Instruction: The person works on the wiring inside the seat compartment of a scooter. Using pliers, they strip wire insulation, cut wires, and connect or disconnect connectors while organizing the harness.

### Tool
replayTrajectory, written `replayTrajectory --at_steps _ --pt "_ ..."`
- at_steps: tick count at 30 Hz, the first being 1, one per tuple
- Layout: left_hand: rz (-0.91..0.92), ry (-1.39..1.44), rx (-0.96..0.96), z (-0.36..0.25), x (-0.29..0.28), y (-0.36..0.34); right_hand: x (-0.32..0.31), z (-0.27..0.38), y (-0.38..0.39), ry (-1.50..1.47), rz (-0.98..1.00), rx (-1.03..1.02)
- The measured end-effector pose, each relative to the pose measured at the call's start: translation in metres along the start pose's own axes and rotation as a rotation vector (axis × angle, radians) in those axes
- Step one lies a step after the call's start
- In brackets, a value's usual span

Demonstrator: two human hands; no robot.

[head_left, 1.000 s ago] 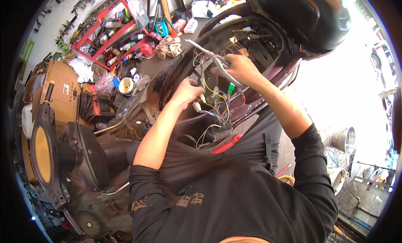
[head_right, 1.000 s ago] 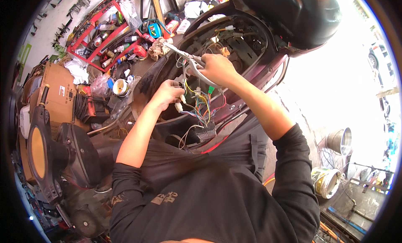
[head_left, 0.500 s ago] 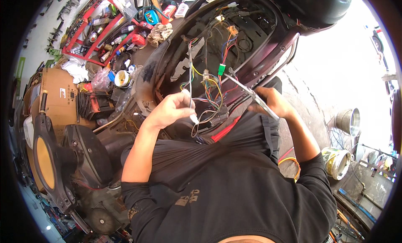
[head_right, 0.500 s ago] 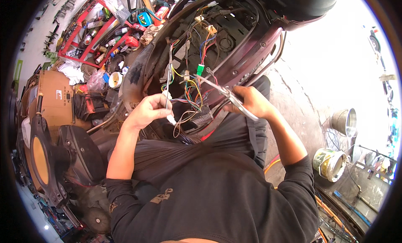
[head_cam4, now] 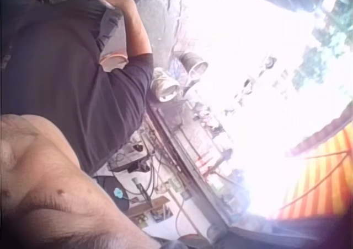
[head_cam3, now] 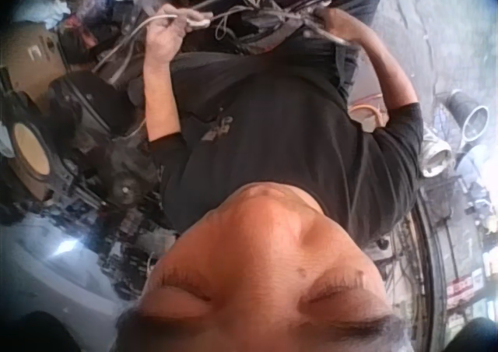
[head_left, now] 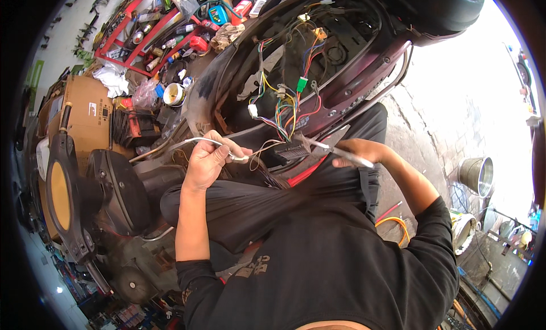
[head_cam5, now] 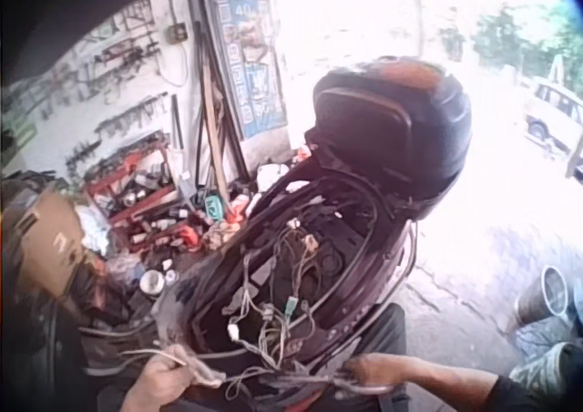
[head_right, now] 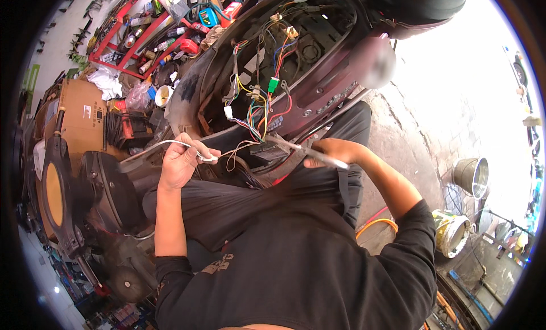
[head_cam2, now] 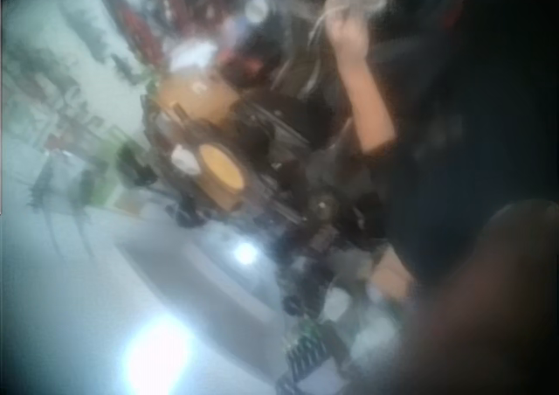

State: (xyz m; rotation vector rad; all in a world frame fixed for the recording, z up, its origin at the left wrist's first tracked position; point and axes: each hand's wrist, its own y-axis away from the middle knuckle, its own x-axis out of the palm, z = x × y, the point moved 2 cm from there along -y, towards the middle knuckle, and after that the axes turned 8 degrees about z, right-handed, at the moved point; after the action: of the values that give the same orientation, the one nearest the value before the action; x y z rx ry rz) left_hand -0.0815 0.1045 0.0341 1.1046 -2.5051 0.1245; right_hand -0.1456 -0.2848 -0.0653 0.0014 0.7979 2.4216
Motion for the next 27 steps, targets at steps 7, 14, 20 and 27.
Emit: replayTrajectory --at_steps 7,14,20,27 --pt "0.094 -0.064 -0.239 0.026 0.049 0.033 0.002 -0.01 -0.033 -0.38 0.558 0.016" --pt "0.06 -0.445 -0.377 0.066 0.083 0.059 -0.015 -0.009 -0.055 -0.289 0.684 0.084" --pt "0.04 -0.54 -0.523 0.064 0.093 0.058 -0.024 0.01 -0.066 -0.206 0.71 0.11" --pt "0.098 -0.445 -0.409 0.053 0.091 0.054 -0.018 0.019 -0.067 -0.243 0.592 0.128"
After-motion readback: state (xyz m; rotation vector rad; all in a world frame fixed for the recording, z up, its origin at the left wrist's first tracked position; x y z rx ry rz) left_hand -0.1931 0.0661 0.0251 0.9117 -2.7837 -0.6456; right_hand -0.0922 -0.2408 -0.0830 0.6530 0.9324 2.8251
